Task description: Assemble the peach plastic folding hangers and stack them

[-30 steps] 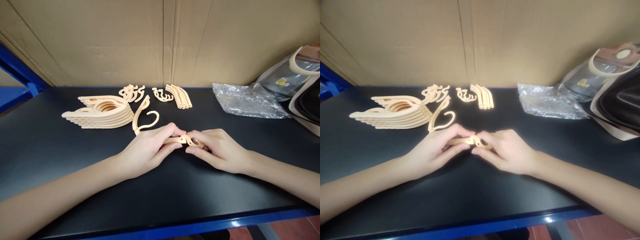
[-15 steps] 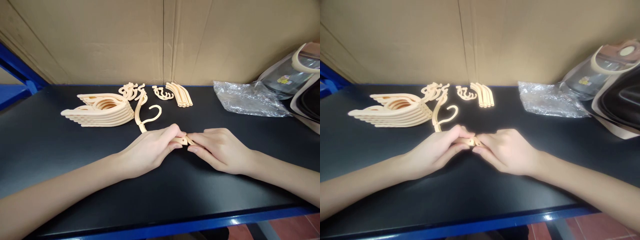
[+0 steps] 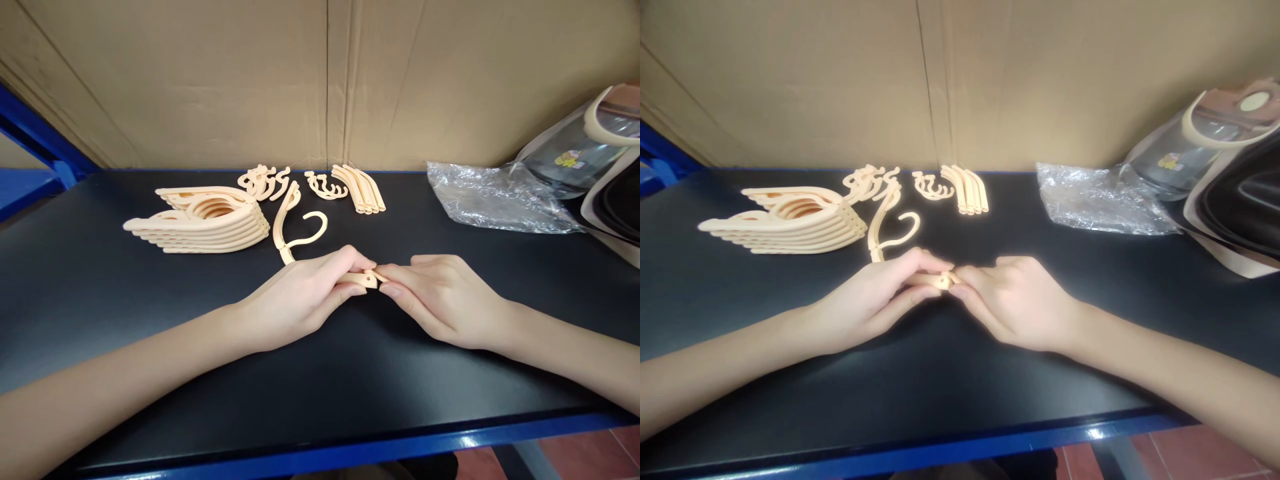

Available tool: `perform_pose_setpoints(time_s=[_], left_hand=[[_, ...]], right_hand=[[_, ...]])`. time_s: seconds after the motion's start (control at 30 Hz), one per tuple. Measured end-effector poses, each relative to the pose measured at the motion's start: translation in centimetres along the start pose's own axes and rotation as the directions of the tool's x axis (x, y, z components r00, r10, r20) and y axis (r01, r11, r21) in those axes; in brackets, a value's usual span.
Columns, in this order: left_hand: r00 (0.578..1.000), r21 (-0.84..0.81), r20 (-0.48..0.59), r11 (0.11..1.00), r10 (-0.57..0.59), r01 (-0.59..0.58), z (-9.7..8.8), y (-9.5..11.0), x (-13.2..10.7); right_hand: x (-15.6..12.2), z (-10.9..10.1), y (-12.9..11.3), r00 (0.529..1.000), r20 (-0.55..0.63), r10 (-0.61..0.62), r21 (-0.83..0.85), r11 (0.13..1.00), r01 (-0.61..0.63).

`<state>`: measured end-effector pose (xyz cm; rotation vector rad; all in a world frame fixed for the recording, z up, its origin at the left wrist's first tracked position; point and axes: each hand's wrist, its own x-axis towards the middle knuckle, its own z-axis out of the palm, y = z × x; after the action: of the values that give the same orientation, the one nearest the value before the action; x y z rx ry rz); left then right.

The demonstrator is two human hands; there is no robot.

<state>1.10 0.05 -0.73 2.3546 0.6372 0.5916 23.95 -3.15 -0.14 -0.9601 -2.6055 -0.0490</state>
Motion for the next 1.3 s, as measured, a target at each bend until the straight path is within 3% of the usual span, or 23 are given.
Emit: perform_pose_setpoints(time_s=[0.3,0.93,1.3], left_hand=[[0.981,0.121,-0.112,0.982,0.159,-0.145,0.32,-0.05,0.2],[0.979,0.123,-0.126,0.981,0.162,-0.147,0.09,-0.19,-0.05],[0.979,0.131,-0.138,0.982,0.152,-0.134,0.1,-0.19,0.13]], right_hand=[[-0.22,0.06,-0.06,0.999,-0.017,0.046,0.053,0.998,-0.045],[-0.19,0.0,-0.12,0.995,-0.004,0.105,0.066,0.992,-0.104],[-0.2,-0.12,-0.22,0.997,-0.045,0.064,0.068,0.996,-0.061]])
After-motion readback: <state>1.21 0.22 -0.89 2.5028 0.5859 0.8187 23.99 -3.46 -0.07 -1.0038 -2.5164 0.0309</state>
